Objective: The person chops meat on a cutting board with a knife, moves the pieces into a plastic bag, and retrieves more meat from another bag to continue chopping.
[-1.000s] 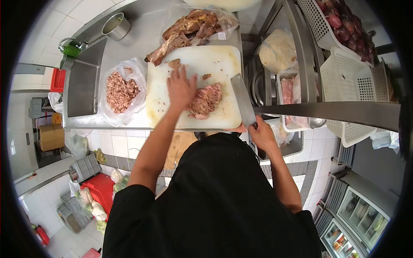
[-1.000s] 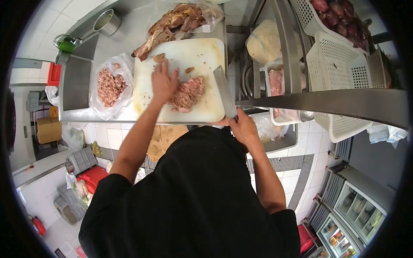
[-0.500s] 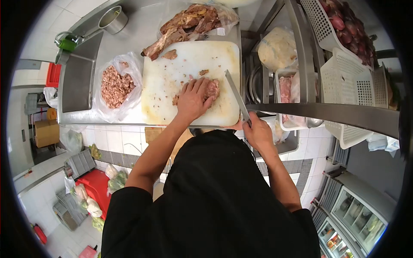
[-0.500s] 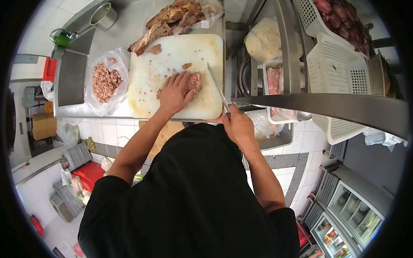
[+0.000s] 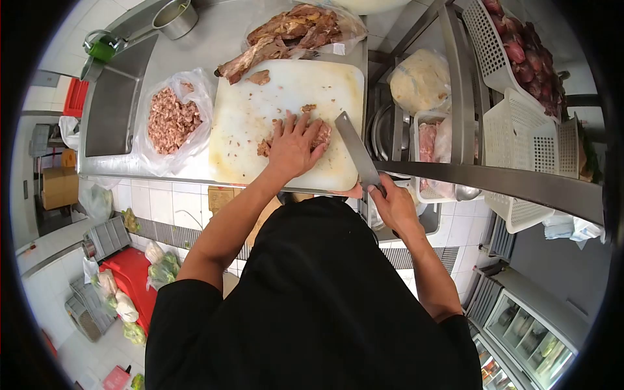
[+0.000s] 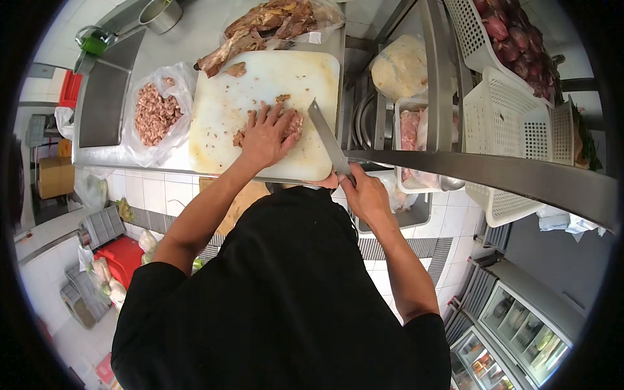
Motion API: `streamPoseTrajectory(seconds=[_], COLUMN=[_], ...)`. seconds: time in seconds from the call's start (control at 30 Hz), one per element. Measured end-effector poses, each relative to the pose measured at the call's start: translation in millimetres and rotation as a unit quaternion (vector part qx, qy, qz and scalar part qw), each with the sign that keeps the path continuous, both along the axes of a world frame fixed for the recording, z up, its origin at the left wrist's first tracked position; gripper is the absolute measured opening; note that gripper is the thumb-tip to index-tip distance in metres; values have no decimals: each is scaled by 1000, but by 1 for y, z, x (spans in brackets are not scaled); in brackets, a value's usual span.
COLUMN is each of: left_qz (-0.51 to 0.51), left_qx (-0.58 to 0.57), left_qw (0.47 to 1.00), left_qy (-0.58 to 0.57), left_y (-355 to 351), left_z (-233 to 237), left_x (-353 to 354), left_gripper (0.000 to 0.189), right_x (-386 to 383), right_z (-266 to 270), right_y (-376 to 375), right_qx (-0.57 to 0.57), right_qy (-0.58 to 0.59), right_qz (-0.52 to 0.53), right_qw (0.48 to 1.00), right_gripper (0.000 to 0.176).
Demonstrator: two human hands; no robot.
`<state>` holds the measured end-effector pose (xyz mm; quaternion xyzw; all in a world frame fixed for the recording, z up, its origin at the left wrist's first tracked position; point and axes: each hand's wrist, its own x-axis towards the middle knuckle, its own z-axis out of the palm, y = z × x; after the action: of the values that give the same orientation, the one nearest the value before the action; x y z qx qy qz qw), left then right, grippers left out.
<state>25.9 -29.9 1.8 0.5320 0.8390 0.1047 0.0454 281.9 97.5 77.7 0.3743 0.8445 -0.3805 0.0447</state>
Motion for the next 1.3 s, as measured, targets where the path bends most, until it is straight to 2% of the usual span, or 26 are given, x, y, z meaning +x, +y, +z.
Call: streamPoseTrajectory(seconds=[0.03, 0.07, 0.1, 0.13, 0.17, 0.23, 0.27, 0.33, 0.7, 0.8, 1.0, 1.2, 1.3], left_qz=[-5, -3, 0, 3, 3, -27, -24, -69, -74, -74, -59, -54, -37], left_qx=[-4, -4, 77, 158, 159, 211, 211, 231, 220, 222, 224, 233, 251], left_qw=[1000, 1000, 997, 987, 987, 969, 969, 967, 972, 972, 972, 968, 964], left_qy=[-3, -4, -21, -38, -38, -121, -125, -78, -37, -37, -50, -71, -76], left_y=[-1, -3, -5, -5, -7, -10, -9, -1, 19, 21, 24, 21, 20], left_z=[0, -3, -6, -8, -10, -5, -3, 1, -13, -16, -19, -15, -10], left_x=[0, 1, -1, -4, -9, -13, -11, -10, -5, -5, -7, -3, -3], left_gripper=[62, 62, 58, 53, 53, 37, 37, 24, 16, 15, 13, 13, 14], right_x=[0, 0, -6, -12, -16, -26, -30, -38, -41, -47, -94, -137, -109], right_z=[-5, -12, -9, -4, 3, 20, 25, 32, 59, 48, -26, -32, -10], right_y=[1, 5, 7, 8, 7, 3, 0, -4, -1, -2, 3, 16, 16], right_qx=[0, 51, 104, 106, 100, 94, 106, 119, 87, 97, 115, 124, 112], right_qy=[-1, -32, -62, -61, -59, -63, -45, -28, -98, -75, -79, 30, -16], right_qz=[2, 30, 58, 61, 62, 64, 76, 91, 165, 158, 132, 121, 126], right_qw=[1000, 998, 991, 991, 991, 992, 990, 988, 978, 980, 981, 984, 986], right_gripper=[35, 34, 33, 33, 31, 29, 27, 26, 22, 21, 24, 24, 24])
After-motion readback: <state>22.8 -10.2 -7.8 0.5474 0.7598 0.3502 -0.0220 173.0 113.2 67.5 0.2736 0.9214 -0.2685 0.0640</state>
